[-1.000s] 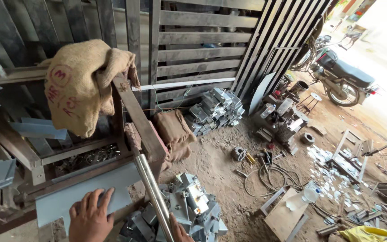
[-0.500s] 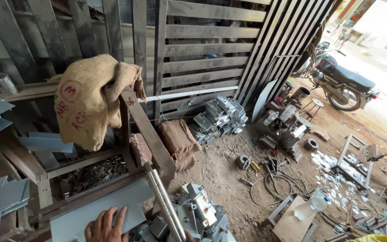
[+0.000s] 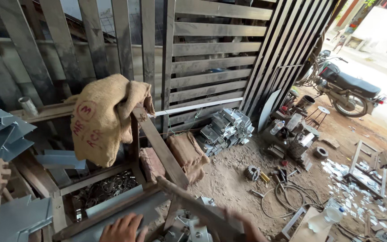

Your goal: The person repeatedly picks up flat metal sheets from a stack, places them into a manual bending machine, and uses a lever to bend the sheets. After each bend, the person removes the sheet and places it onto a growing pile of finished pieces. The process is repeated for multiple sheets throughout the clip.

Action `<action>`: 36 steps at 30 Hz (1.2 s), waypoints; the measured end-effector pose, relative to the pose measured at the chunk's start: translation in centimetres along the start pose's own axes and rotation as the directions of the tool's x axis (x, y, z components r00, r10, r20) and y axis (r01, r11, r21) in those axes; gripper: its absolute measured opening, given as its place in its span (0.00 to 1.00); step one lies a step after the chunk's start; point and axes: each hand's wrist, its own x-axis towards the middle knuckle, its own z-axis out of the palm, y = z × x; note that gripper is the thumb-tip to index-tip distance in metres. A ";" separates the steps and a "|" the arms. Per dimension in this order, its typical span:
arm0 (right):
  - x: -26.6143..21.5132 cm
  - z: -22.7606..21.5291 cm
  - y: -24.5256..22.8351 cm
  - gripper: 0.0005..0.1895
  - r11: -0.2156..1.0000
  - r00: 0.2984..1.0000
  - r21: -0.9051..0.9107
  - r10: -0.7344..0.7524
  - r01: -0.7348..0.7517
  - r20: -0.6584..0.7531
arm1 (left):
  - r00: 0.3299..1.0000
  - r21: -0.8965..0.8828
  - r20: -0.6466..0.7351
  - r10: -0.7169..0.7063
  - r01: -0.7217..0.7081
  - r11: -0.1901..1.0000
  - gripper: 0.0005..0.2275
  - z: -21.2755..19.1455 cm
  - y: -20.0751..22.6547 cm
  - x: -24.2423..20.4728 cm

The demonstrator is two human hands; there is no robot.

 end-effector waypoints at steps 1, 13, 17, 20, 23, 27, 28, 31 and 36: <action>-0.4 1.5 -1.2 0.27 0.996 0.998 0.084 0.015 -0.019 0.054 | 0.997 -0.055 -0.071 0.014 -0.018 0.998 0.22 -1.4 -0.2 0.5; -0.4 19.0 -3.4 0.36 0.886 0.815 -0.120 -0.349 0.447 0.463 | 0.883 0.014 -0.469 0.039 -0.037 0.999 0.21 -13.2 -1.3 2.8; -3.0 18.0 0.9 0.54 0.762 0.905 -0.491 -0.379 0.423 0.191 | 0.945 -0.001 -0.321 -0.063 0.066 0.998 0.24 -14.9 -2.4 4.7; -2.6 17.0 3.0 0.44 0.669 0.930 -0.647 -0.283 0.365 0.233 | 0.921 0.031 -0.389 -0.022 0.036 0.999 0.25 -15.0 -3.4 5.9; 0.4 16.6 3.3 0.35 0.651 0.936 -0.673 -0.236 0.351 0.260 | 0.920 0.049 -0.392 0.020 -0.001 0.999 0.26 -14.5 -4.1 6.7; 2.6 16.3 3.8 0.28 0.582 0.951 -0.756 -0.114 0.299 0.288 | 0.923 0.066 -0.383 0.023 0.002 0.998 0.27 -14.2 -4.1 7.1; 2.9 16.4 4.2 0.27 0.643 0.928 -0.682 -0.134 0.348 0.347 | 0.917 0.087 -0.399 0.030 0.005 0.996 0.28 -14.3 -4.3 7.0; 4.2 16.8 5.6 0.21 0.750 0.890 -0.538 -0.148 0.385 0.430 | 0.813 0.071 -0.575 0.089 -0.059 0.996 0.26 -14.3 -4.0 6.8; 5.9 14.8 7.7 0.11 0.741 0.914 -0.584 -0.101 0.332 0.392 | 0.886 0.069 -0.460 0.066 -0.039 0.997 0.30 -14.6 -4.2 6.9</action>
